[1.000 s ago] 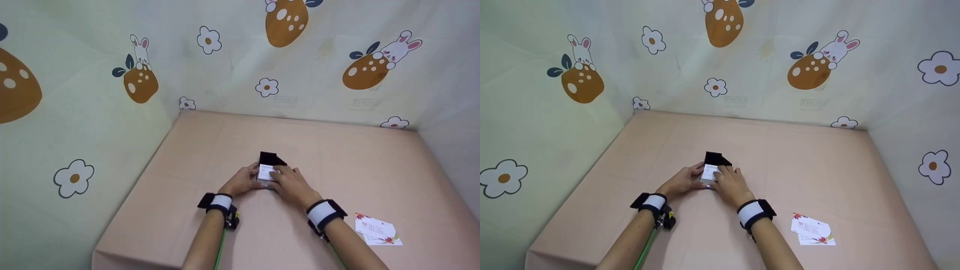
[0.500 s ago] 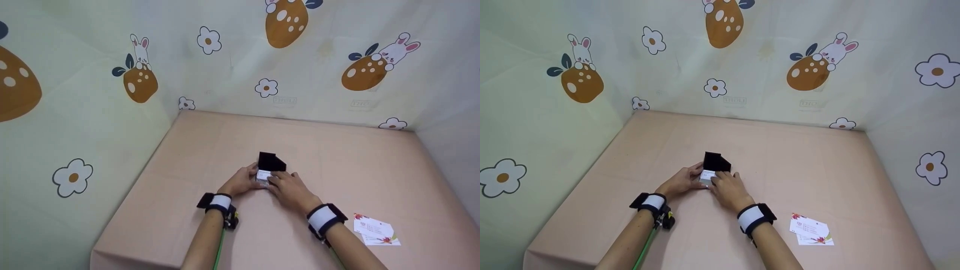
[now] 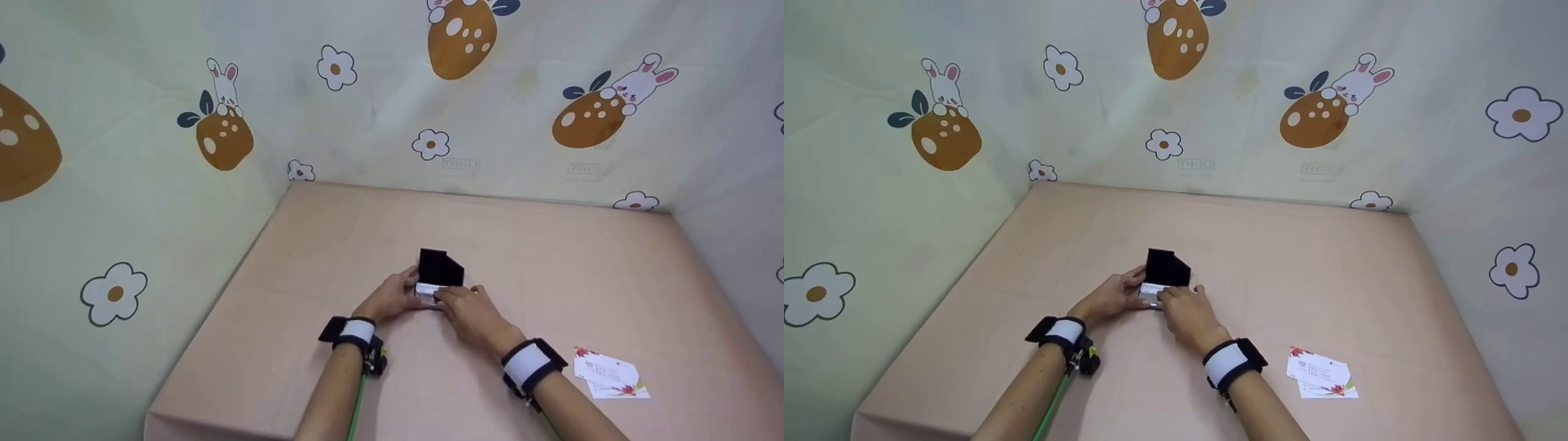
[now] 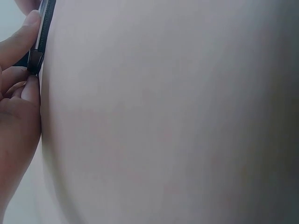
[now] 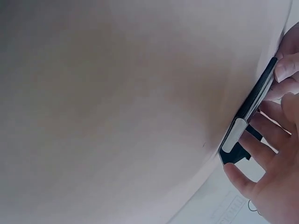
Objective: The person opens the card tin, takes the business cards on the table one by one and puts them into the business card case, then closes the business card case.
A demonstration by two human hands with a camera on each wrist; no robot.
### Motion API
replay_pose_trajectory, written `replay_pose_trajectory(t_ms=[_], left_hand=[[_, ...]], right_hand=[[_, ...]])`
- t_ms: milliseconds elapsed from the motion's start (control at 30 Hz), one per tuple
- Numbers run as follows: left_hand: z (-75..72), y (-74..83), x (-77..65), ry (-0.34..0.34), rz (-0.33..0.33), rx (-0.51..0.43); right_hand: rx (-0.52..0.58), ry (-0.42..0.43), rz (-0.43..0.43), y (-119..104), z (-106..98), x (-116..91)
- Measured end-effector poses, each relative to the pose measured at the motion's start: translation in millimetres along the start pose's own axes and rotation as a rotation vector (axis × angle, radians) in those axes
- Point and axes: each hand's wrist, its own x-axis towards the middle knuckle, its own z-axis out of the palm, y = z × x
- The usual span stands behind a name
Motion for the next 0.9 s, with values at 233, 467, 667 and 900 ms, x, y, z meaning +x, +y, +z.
replay_pose_trajectory(t_ms=[233,467,667,900], left_hand=[[-0.4,1.6,-2.2,-0.005,0.002,0.027],[-1.1,3.5,-1.5,-0.001,-0.02,0.073],[-2.1,3.6,-0.4,-0.001,-0.011,0.068],[-1.2,1.2,1.2,-0.012,-0.005,0.051]], right_hand=[[0.044,-0.02,0.022,-1.0,-4.0,-2.3],[0.006,0.015,0.072,3.7,-19.9,-4.7],[0.004,0.013,0.105,11.5,-37.2,-21.2],[-0.066,0.028,0.094,22.6,-43.4,-47.0]])
